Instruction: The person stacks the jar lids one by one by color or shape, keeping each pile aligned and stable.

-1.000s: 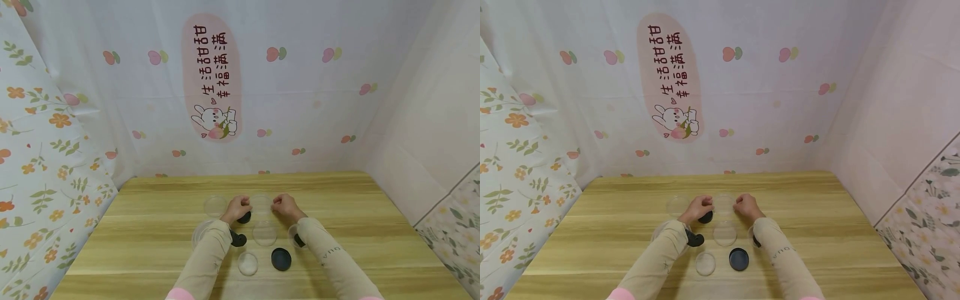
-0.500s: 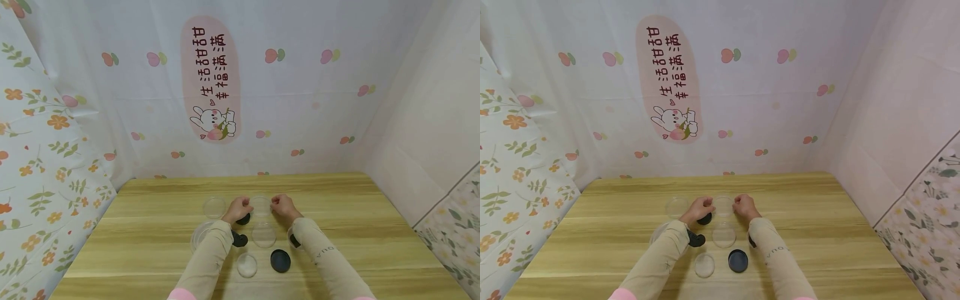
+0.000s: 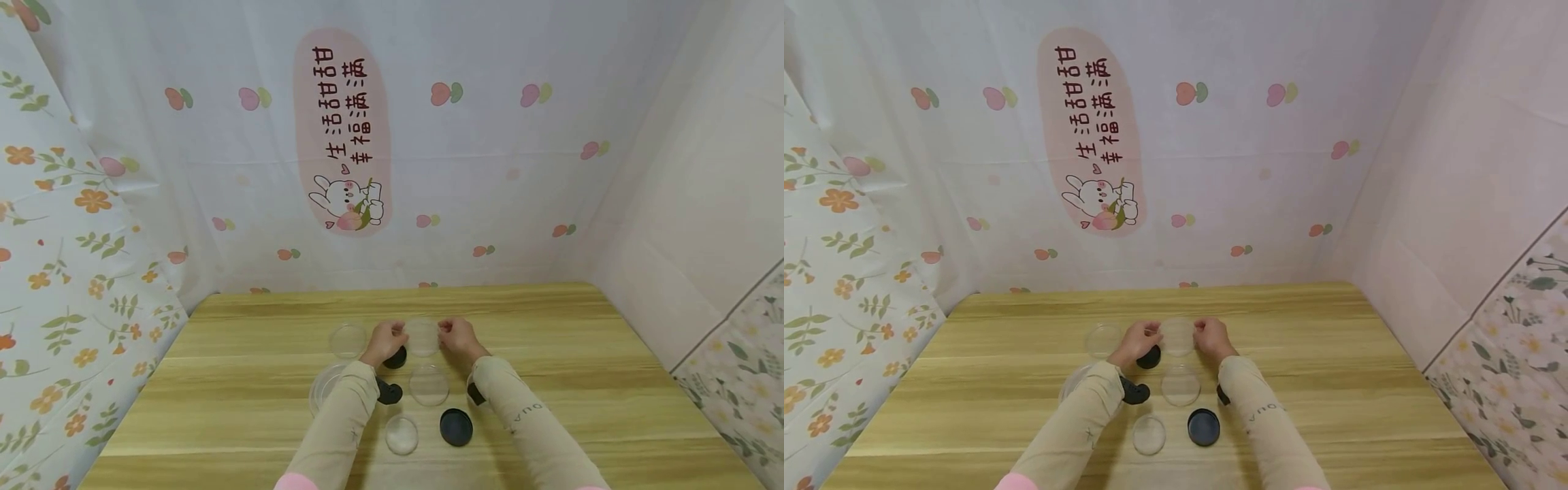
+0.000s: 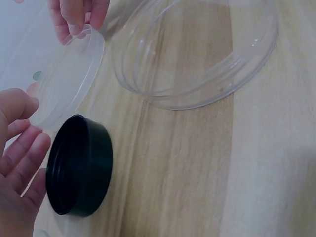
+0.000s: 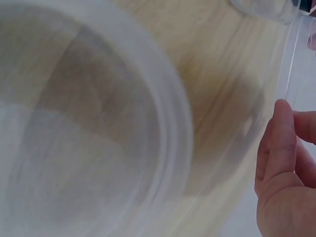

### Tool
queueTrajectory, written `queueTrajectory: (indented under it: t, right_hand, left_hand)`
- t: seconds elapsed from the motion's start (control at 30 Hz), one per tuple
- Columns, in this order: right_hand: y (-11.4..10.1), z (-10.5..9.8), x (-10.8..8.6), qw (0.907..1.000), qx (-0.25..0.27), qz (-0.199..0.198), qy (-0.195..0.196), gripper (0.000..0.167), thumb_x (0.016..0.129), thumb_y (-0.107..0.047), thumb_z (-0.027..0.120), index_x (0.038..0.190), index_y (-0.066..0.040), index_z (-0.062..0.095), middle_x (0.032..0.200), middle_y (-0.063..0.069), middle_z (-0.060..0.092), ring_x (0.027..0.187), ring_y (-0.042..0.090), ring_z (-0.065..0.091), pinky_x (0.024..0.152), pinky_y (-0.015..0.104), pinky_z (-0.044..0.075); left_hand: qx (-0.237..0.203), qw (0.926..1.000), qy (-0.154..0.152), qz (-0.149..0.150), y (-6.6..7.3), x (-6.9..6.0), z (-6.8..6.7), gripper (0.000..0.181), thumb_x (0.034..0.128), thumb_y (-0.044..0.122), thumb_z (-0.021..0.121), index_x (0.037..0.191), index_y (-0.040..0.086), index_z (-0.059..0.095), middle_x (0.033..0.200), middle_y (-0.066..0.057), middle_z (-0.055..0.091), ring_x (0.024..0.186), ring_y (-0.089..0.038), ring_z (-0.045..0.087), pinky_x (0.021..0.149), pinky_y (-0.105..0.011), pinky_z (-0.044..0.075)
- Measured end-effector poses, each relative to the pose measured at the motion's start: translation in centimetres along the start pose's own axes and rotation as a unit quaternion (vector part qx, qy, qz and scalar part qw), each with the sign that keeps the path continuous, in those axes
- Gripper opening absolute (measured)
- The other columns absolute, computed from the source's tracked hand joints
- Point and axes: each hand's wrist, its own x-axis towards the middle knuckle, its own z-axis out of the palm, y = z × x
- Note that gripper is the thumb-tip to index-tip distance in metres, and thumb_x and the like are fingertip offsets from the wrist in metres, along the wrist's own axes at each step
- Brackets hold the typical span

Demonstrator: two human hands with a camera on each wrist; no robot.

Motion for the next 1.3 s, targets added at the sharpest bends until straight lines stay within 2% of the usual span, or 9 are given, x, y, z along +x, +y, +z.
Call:
queueTrajectory:
  t: [0.03, 0.13, 0.2, 0.23, 0.3, 0.47, 0.57, 1.03, 1.3]
  right_hand:
    - [-0.3, 0.0, -0.2, 1.0, 0.004, 0.004, 0.0, 0.024, 0.084, 0.005, 0.05, 0.106, 0.016, 0.053, 0.081, 0.015, 0.055, 0.062, 0.019, 0.058, 0.056, 0.027, 0.05]
    - [-0.5, 0.1, -0.1, 0.9998, 0.017, 0.006, 0.002, 0.026, 0.084, 0.004, 0.05, 0.108, 0.014, 0.053, 0.081, 0.013, 0.055, 0.059, 0.018, 0.058, 0.055, 0.027, 0.05]
    - [-0.7, 0.1, -0.1, 0.9998, 0.019, 0.004, 0.008, 0.025, 0.084, 0.004, 0.051, 0.107, 0.013, 0.055, 0.081, 0.013, 0.056, 0.06, 0.018, 0.058, 0.054, 0.026, 0.049]
    - [-0.8, 0.1, -0.1, 0.9998, 0.014, -0.002, 0.012, 0.025, 0.083, 0.003, 0.052, 0.106, 0.012, 0.056, 0.081, 0.013, 0.057, 0.06, 0.018, 0.058, 0.053, 0.026, 0.049]
    - [-0.8, 0.1, -0.1, 0.9995, 0.004, -0.02, 0.025, 0.023, 0.082, 0.003, 0.053, 0.102, 0.012, 0.058, 0.079, 0.013, 0.059, 0.06, 0.018, 0.059, 0.053, 0.025, 0.048]
    - [-1.4, 0.0, -0.1, 0.9976, -0.013, -0.049, 0.047, 0.019, 0.08, 0.001, 0.055, 0.095, 0.01, 0.061, 0.077, 0.013, 0.062, 0.059, 0.018, 0.06, 0.055, 0.025, 0.049]
    - [-2.0, -0.1, -0.3, 0.9976, -0.005, -0.052, 0.045, 0.018, 0.081, -0.001, 0.056, 0.095, 0.009, 0.061, 0.079, 0.014, 0.061, 0.061, 0.018, 0.06, 0.056, 0.026, 0.05]
    - [-3.7, -0.1, -1.1, 0.9968, 0.035, -0.07, 0.016, 0.012, 0.081, 0.001, 0.056, 0.091, 0.007, 0.06, 0.076, 0.012, 0.057, 0.065, 0.018, 0.056, 0.057, 0.033, 0.052]
    - [-4.4, 0.2, -1.7, 0.9951, 0.03, -0.093, -0.019, 0.014, 0.078, 0.005, 0.056, 0.09, 0.011, 0.058, 0.074, 0.012, 0.056, 0.061, 0.019, 0.056, 0.057, 0.037, 0.052]
  left_hand:
    - [0.001, 0.9998, 0.015, 0.012, -2.0, 1.1, 0.7, 0.034, 0.0833, 0.032, 0.059, 0.113, 0.015, 0.059, 0.1, 0.001, 0.058, 0.085, -0.012, 0.057, 0.067, -0.028, 0.048]
    - [-0.004, 0.9986, 0.041, 0.034, -4.0, 2.3, 1.1, 0.03, 0.082, 0.034, 0.059, 0.107, 0.018, 0.062, 0.092, 0.005, 0.058, 0.079, -0.009, 0.056, 0.063, -0.026, 0.047]
    - [-0.002, 0.997, 0.054, 0.055, -0.7, 0.4, -0.7, 0.026, 0.083, 0.026, 0.058, 0.104, 0.01, 0.063, 0.088, 0.002, 0.059, 0.077, -0.011, 0.057, 0.061, -0.025, 0.047]
    - [-0.006, 0.9952, 0.059, 0.077, -0.6, 0.3, -1.0, 0.026, 0.0832, 0.028, 0.058, 0.101, 0.01, 0.064, 0.087, 0.0, 0.06, 0.076, -0.013, 0.057, 0.059, -0.025, 0.047]
    - [-0.021, 0.9961, 0.048, 0.071, 0.4, 0.0, -1.8, 0.025, 0.083, 0.028, 0.06, 0.1, 0.01, 0.064, 0.086, -0.001, 0.06, 0.076, -0.015, 0.057, 0.059, -0.027, 0.047]
    - [-0.043, 0.9984, 0.036, 0.01, 8.9, -4.7, -5.3, 0.024, 0.0836, 0.01, 0.058, 0.103, -0.004, 0.06, 0.093, -0.017, 0.058, 0.085, -0.03, 0.057, 0.067, -0.034, 0.048]
    - [-0.037, 0.9981, 0.048, 0.003, 11.2, -6.2, -6.2, 0.022, 0.0834, 0.005, 0.057, 0.101, -0.009, 0.058, 0.093, -0.02, 0.057, 0.085, -0.034, 0.056, 0.067, -0.033, 0.048]
    - [0.013, 0.9972, 0.067, 0.031, 11.8, -7.2, -8.1, 0.016, 0.0805, 0.011, 0.064, 0.092, 0.001, 0.061, 0.083, -0.009, 0.059, 0.073, -0.022, 0.058, 0.063, -0.029, 0.048]
    - [0.035, 0.9979, 0.031, 0.044, 11.8, -8.3, -9.5, 0.016, 0.081, 0.009, 0.061, 0.094, 0.001, 0.061, 0.081, -0.007, 0.058, 0.058, -0.018, 0.057, 0.047, -0.024, 0.042]
